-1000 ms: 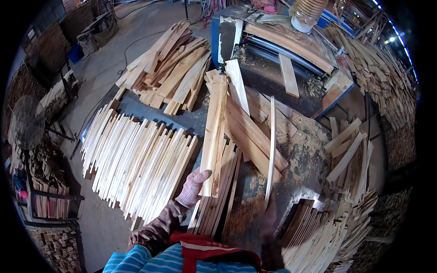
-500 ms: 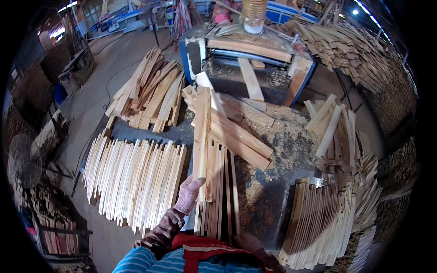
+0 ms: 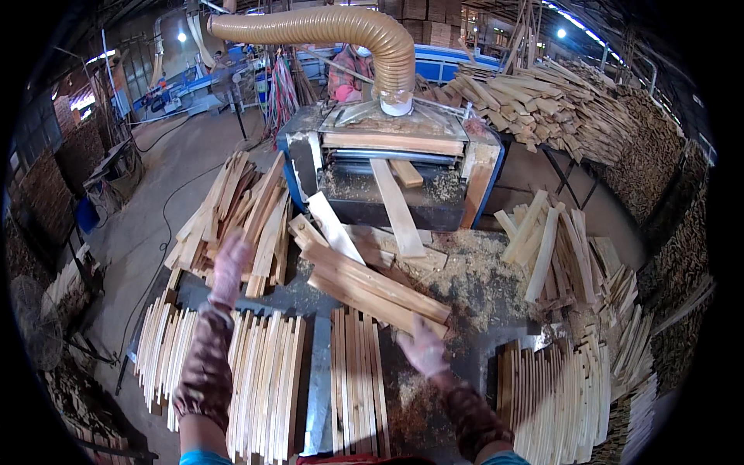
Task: The person repeatedly picks up thin wooden planks from a pile, inspects them, and places them into a neat stack. The person also gathers a large stack of planks and carries them to a storage rack in the workshop.
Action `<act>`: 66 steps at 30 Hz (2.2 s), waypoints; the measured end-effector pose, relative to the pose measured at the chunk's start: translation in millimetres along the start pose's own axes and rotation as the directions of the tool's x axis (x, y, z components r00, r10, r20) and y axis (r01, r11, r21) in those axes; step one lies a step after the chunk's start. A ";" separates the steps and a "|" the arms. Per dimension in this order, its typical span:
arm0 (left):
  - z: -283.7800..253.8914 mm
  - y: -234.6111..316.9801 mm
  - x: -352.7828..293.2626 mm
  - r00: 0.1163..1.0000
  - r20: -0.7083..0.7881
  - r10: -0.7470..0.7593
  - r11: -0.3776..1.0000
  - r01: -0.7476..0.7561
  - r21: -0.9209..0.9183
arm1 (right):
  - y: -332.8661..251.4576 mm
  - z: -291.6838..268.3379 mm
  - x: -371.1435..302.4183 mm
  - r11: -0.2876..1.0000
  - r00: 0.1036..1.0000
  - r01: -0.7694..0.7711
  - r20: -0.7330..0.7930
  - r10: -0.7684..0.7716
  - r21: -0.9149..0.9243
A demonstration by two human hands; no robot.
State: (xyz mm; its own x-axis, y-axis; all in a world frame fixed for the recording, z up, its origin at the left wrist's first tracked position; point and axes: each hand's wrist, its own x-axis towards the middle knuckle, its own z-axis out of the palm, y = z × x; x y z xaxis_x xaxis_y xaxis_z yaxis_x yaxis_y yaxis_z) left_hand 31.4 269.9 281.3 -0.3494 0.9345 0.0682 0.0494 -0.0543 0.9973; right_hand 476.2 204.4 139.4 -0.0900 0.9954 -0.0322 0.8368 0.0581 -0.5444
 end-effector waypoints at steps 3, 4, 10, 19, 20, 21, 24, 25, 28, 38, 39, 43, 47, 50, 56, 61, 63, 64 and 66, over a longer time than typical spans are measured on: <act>-0.8 -84.2 -39.7 0.924 0.348 0.157 0.978 -0.195 0.077 | -44.7 -38.2 113.6 0.963 0.860 0.215 -0.436 -0.265 -0.161; 5.3 -106.3 -62.1 0.904 0.412 0.115 0.979 -0.172 0.106 | -61.1 -51.2 147.1 0.978 0.919 0.147 -0.344 -0.191 -0.151; 70.3 -192.4 -163.6 0.777 0.277 -0.566 0.755 0.623 -0.204 | -42.8 -27.3 228.2 0.964 0.994 -0.108 0.058 0.097 0.241; 127.9 -126.5 -159.0 0.807 0.446 -0.387 0.860 0.490 -0.142 | 0.1 66.9 34.2 0.669 0.997 0.032 -0.068 0.029 0.743; 125.5 -122.5 -158.1 0.817 0.437 -0.375 0.874 0.469 -0.127 | -20.5 45.4 18.5 0.792 0.999 -0.015 0.048 -0.018 0.610; 133.7 -117.8 -158.6 0.814 0.459 -0.356 0.885 0.452 -0.116 | -21.6 40.2 11.2 0.775 0.999 0.031 -0.001 -0.039 0.631; 156.1 -105.5 -163.9 0.778 0.515 -0.360 0.851 0.499 -0.161 | -18.7 39.7 -18.9 0.745 0.990 0.136 -0.110 -0.084 0.653; 160.9 -100.0 -169.2 0.777 0.507 -0.374 0.833 0.521 -0.185 | -17.9 40.6 -27.5 0.747 0.988 0.155 -0.120 -0.101 0.647; 171.7 -91.4 -169.8 0.796 0.464 -0.389 0.813 0.534 -0.234 | -20.4 30.2 -47.4 0.721 0.993 0.081 0.006 -0.118 0.688; 101.7 -101.9 -151.4 0.899 0.106 -0.424 0.758 0.417 -0.501 | -14.1 9.5 -86.0 0.732 0.836 0.117 0.330 -0.437 0.671; 83.2 -115.1 -155.7 0.892 0.067 -0.447 0.755 0.417 -0.506 | -7.3 6.8 -79.2 0.733 0.831 0.259 0.242 -0.501 0.629; 12.4 -173.6 -143.1 0.802 -0.120 -0.585 0.676 0.399 -0.619 | 3.9 -35.6 -4.8 0.946 0.946 0.097 0.268 -0.184 0.308; -174.4 -203.8 -54.9 0.997 0.065 -0.030 0.546 0.070 -0.835 | -56.3 -51.2 129.6 0.939 0.938 0.322 -0.176 -0.299 0.118; -57.0 -79.8 46.1 0.916 -0.352 -0.192 0.688 -0.130 -0.714 | -57.0 -84.9 217.3 0.983 0.950 0.166 -0.255 -0.180 -0.076; 25.2 -61.2 87.7 0.955 0.288 0.076 0.898 0.060 -0.435 | -76.0 -54.0 260.8 0.950 0.993 -0.094 0.043 0.112 -0.299; 46.1 -190.2 -67.0 0.915 0.381 -0.135 0.811 0.323 -0.488 | -58.7 -7.8 137.2 0.997 0.996 -0.016 0.087 0.009 0.079; 64.1 -230.9 -140.8 0.896 0.338 -0.287 0.732 0.433 -0.527 | -7.2 -5.7 48.3 0.952 0.995 0.102 -0.025 -0.099 0.289; 58.5 -250.9 -184.2 0.912 0.305 -0.272 0.939 0.321 -0.122 | 12.4 -1.7 2.8 0.929 0.973 0.219 -0.141 -0.184 0.299; 77.6 -238.8 -233.7 0.880 0.270 -0.391 0.841 0.222 0.493 | 52.2 -5.0 -103.9 0.989 0.998 -0.045 -0.030 0.050 0.141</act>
State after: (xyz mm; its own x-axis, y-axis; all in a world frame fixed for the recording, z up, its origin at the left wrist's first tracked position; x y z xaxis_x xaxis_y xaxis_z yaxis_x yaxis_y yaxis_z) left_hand 173.9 91.8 25.1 -0.0741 0.9385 -0.3371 0.4253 0.3355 0.8405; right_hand 531.9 104.4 118.5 -0.0323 0.9989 -0.0342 0.7554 0.0020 -0.6553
